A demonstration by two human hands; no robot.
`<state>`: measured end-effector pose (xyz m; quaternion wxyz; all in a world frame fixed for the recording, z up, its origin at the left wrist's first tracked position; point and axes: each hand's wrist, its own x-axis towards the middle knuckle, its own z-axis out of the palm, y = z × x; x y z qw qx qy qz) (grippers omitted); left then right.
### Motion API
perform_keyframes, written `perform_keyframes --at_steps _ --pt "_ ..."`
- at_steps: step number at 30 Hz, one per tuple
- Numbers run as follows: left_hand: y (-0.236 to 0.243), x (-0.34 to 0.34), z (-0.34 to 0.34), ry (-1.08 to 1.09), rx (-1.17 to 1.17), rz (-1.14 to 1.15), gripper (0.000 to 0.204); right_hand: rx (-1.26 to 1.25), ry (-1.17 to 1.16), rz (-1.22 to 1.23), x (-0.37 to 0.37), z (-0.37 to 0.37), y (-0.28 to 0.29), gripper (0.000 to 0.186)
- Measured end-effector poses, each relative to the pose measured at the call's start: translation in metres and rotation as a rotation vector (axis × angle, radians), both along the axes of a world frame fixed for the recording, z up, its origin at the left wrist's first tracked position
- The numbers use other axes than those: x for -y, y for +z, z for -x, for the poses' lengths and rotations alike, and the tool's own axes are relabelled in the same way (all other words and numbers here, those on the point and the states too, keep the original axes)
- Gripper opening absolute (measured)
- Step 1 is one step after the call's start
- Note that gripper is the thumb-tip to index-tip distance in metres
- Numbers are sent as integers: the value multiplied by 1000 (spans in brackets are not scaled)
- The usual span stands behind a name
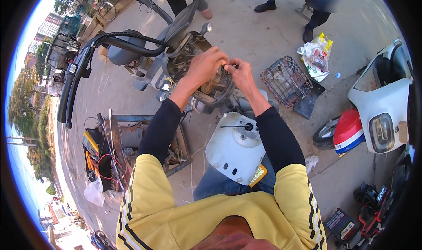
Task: The person works on the electrical wiring of a scooter, stripping wire ends, twisting them together, and wrapping connections with electrical tape. The person handles a white scooter body panel and a roll of tape while seated on the ground.
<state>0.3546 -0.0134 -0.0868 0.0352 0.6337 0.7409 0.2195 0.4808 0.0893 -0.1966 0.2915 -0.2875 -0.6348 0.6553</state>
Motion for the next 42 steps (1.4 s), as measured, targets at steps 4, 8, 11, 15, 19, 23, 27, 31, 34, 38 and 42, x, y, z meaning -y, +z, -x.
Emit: perform_keyframes --at_steps 4,8,11,15,19,23,27,31,34,38,42 --pt "0 -7 4 -138 -185 38 7 27 -20 -11 -3 2 -8 22" --pt "-9 -8 6 -197 -311 84 10 24 41 -16 -6 2 -13 26" --pt "-16 -8 8 -172 -251 91 10 52 66 -18 -10 -2 -11 32" --pt "-5 3 2 -74 -159 99 19 119 89 -34 -20 -24 11 43" --pt "7 19 -12 94 -154 14 31 170 56 -23 -29 -57 14 47" --pt "16 69 -39 175 11 -69 33 176 28 -10 -22 -105 27 49" --pt "-13 131 -75 290 243 -80 38 114 -134 49 6 -182 18 51" --pt "-75 194 -117 504 650 -238 37 78 -292 122 61 -258 9 51" --pt "-99 236 -165 661 942 -375 35 64 -376 30 108 -298 10 49" --pt "-79 264 -234 625 953 -340 30 259 -258 -588 161 -338 35 48" --pt "-45 243 -271 260 1111 -166 50 137 -80 -919 209 -335 56 61"
